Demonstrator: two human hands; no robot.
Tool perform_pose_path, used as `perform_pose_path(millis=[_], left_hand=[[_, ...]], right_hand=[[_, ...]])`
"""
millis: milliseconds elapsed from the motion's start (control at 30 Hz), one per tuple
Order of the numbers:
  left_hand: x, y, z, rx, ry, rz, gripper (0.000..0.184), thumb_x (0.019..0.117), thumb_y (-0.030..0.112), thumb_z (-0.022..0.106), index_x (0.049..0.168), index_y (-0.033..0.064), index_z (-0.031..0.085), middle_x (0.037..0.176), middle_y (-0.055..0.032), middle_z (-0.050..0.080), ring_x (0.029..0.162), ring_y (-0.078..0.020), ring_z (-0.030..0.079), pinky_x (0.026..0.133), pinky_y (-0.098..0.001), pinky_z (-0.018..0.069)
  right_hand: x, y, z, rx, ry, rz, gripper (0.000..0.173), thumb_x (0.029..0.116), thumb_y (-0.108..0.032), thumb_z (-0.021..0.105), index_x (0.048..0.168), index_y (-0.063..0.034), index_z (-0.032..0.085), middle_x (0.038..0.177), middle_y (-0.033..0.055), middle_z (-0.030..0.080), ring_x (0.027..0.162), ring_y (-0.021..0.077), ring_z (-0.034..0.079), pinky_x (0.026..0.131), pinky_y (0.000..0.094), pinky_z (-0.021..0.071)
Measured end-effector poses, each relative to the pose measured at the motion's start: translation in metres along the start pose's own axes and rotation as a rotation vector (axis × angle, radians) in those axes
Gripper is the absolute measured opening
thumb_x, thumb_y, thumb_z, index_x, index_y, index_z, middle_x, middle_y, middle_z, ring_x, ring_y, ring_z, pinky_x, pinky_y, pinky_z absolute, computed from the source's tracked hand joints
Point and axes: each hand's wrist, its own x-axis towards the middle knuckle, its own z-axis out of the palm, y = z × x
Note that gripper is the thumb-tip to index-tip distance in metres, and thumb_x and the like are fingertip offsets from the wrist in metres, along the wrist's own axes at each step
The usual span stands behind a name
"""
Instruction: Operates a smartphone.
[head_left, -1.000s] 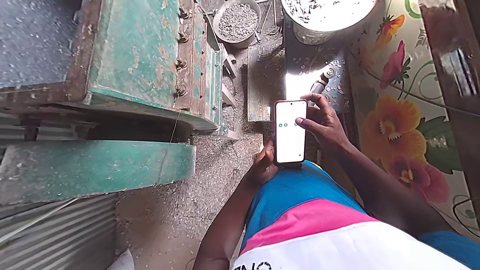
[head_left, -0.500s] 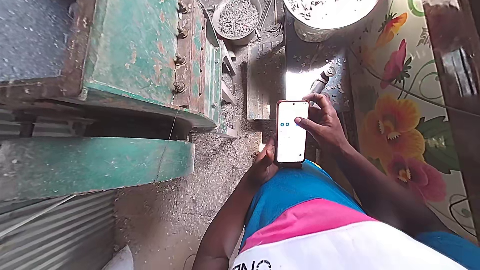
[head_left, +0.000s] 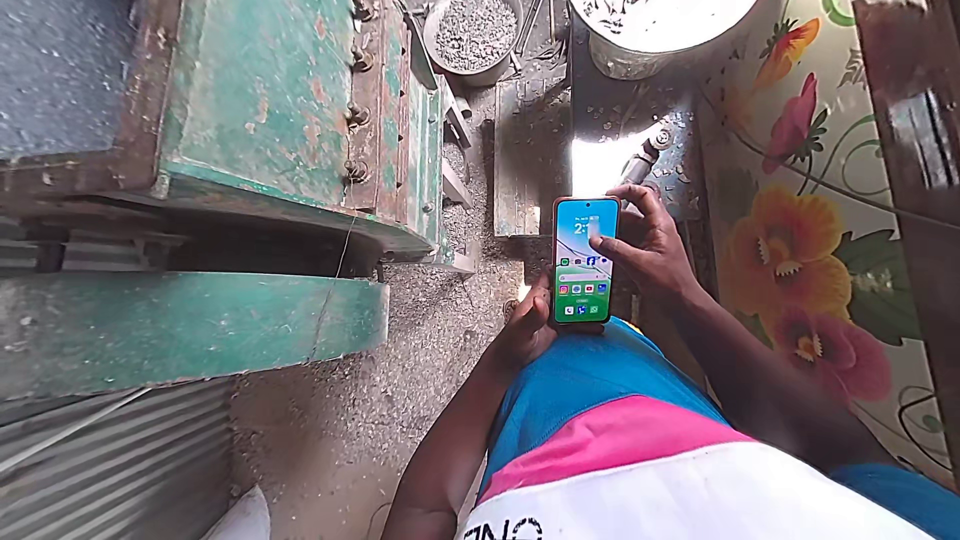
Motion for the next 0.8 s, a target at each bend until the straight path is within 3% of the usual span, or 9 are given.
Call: perform_pose_path(millis=[233,333,500,667,800], left_hand=[[0.000,0.002,0.002,0.000,0.003,0.007,0.088,0.0902,0.060,0.068,0.154,0.0168,0.027,0.143,-0.0191,0.055,0.126,-0.0388,0.061,0.099,-0.0589,0.0546],[0.001,0.002,0.001,0.001,0.001,0.005,0.088,0.0904,0.060,0.068,0.155,0.0173,0.026,0.145,-0.0188,0.054,0.127,-0.0392,0.060,0.100,-0.0592,0.0539],[0.002,0.005,0.004,0.057,0.003,-0.005,0.089,0.0895,0.062,0.068,0.155,0.0184,0.025,0.144,-0.0146,0.055,0.128,-0.0344,0.060,0.101,-0.0554,0.0543],[0.004,0.009,0.010,0.107,0.027,-0.036,0.094,0.0879,0.060,0.072,0.156,0.0185,0.021,0.145,-0.0128,0.055,0.128,-0.0326,0.060,0.102,-0.0536,0.0545],[0.005,0.011,0.011,0.128,0.020,-0.040,0.096,0.0879,0.061,0.071,0.156,0.0174,0.019,0.145,-0.0132,0.055,0.129,-0.0322,0.059,0.104,-0.0531,0.0537]], right_hand=[[-0.001,0.003,-0.001,0.085,-0.051,0.012,0.056,0.0909,-0.005,0.064,0.141,-0.0171,0.042,0.111,0.0072,0.071,0.091,0.0158,0.073,0.074,0.0290,0.0626],[-0.003,0.002,0.003,0.099,-0.057,0.027,0.065,0.0879,-0.006,0.060,0.146,-0.0193,0.037,0.116,0.0057,0.069,0.094,0.0147,0.072,0.075,0.0290,0.0622],[-0.003,0.003,0.014,0.048,-0.007,-0.023,0.074,0.0873,-0.007,0.071,0.148,-0.0181,0.031,0.116,0.0043,0.070,0.093,0.0143,0.074,0.077,0.0290,0.0639],[-0.001,0.002,0.023,-0.029,0.100,-0.039,0.078,0.0832,-0.017,0.080,0.145,-0.0168,0.033,0.112,0.0028,0.070,0.092,0.0126,0.074,0.076,0.0281,0.0642],[0.000,0.002,0.027,-0.044,0.141,-0.059,0.078,0.0826,-0.015,0.081,0.144,-0.0170,0.034,0.112,0.0020,0.070,0.092,0.0114,0.073,0.076,0.0273,0.0638]])
